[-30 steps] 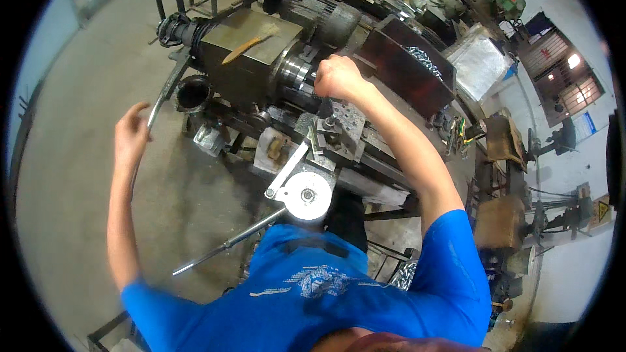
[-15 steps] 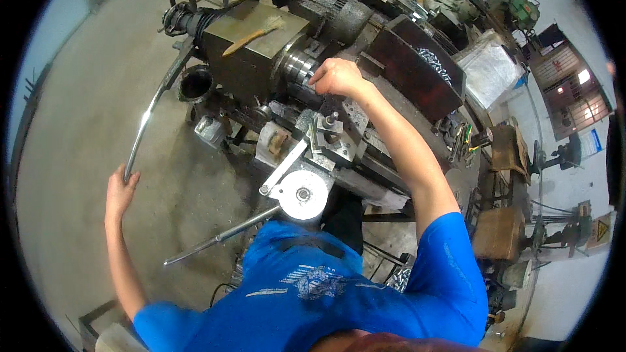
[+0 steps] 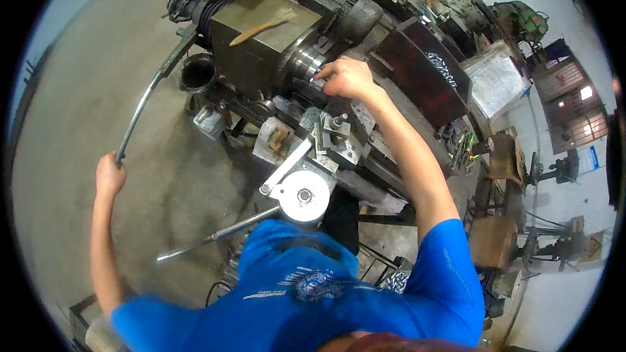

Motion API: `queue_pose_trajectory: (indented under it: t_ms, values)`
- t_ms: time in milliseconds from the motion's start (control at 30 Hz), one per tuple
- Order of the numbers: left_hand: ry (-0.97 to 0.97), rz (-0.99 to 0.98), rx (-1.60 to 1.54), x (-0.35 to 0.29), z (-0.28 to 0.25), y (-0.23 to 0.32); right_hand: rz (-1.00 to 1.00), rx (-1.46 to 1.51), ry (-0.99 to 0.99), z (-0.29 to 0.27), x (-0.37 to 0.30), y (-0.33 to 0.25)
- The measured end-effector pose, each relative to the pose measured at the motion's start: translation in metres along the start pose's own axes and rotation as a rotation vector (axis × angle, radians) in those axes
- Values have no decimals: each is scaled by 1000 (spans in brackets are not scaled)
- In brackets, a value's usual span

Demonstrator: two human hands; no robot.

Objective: The person operates a metal turning machine, repeatedly loading small metal pieces into the chuck, engaging the cutting tool, and collecting the finished parts. The person uses a long metal rod to assist with loading and unloading the workpieces.

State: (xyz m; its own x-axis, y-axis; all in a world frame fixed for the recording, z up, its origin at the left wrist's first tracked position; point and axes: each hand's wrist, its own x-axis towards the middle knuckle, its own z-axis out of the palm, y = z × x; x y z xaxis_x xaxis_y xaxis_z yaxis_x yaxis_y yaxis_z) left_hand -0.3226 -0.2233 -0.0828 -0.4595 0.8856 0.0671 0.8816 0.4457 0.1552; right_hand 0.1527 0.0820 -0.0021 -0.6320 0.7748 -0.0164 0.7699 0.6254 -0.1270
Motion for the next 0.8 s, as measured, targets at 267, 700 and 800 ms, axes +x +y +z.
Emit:
queue_pose_trajectory:
  t_ms: [267, 700, 800]
  values:
    - [293, 231, 502, 92, 10, -149, -1, -14, -27, -7, 3, -6]
    - [351, 333, 541, 141, 0, -190, 6, 188, 582, -75, -161, 16]
    - [304, 284, 549, 156, 10, -176, 326, 169, 536, -69, -245, 28]
